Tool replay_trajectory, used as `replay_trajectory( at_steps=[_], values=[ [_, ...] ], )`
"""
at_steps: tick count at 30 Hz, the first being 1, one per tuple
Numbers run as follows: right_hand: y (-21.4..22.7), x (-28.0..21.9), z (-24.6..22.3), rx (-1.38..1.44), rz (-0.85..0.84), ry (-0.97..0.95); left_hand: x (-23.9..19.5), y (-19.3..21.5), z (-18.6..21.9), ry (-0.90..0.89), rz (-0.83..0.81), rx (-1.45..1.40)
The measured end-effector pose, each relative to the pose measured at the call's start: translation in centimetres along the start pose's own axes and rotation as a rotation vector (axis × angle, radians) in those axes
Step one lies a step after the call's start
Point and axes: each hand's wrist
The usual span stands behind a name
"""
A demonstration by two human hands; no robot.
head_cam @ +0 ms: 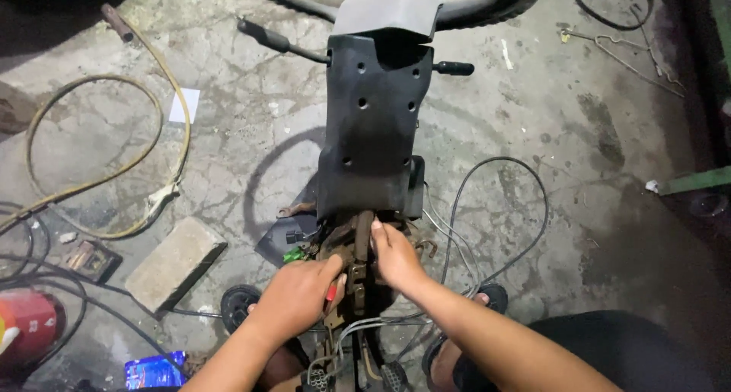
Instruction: The person works on a disassembled steering column, using a wrench to tighten a bolt on the steering gear assembly. They then use a screwdriver to adjust components within the steering column housing.
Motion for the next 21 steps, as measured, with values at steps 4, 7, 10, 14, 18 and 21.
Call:
replay_trajectory(
  at_steps=[4, 7, 10, 14, 18, 21],
  values=[
    [-1.3, -0.4, 2.1, 0.023, 0.061, 0.017, -0.3, -0.3, 0.4, -0.015, 0.014, 0.014],
    [-0.9, -0.9, 0.8, 0.048, 0.048, 0.063, 0.2, -0.2, 0.0, -0.013, -0.003, 0.008],
    [-0.5, 1.2, 1.9, 0.035, 0.023, 0.021, -0.2, -0.2, 0.5, -0.009, -0.02, -0.007],
    [-1.0, -1.3, 0.4, 0.055, 0.035, 0.015, -0.3, -0.4, 0.1, -0.016, -0.001, -0.001],
    [-0.3, -1.3, -0.1, 0.057, -0.03, -0.051, -0.4, -0.8, -0.1, -0.024, 0.034, -0.014],
    [0.2, -0.3, -0.1, 0.004, -0.037, -0.115, -0.1, -0.7, 0.4, -0.058, 0.051, 0.01]
  ],
)
Point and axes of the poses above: each hand's wrist, its own x-axis towards the middle knuckle, its own y-axis out of the back of the hand, z = x × y, and after that the axes turned 6 degrees about x, right-handed
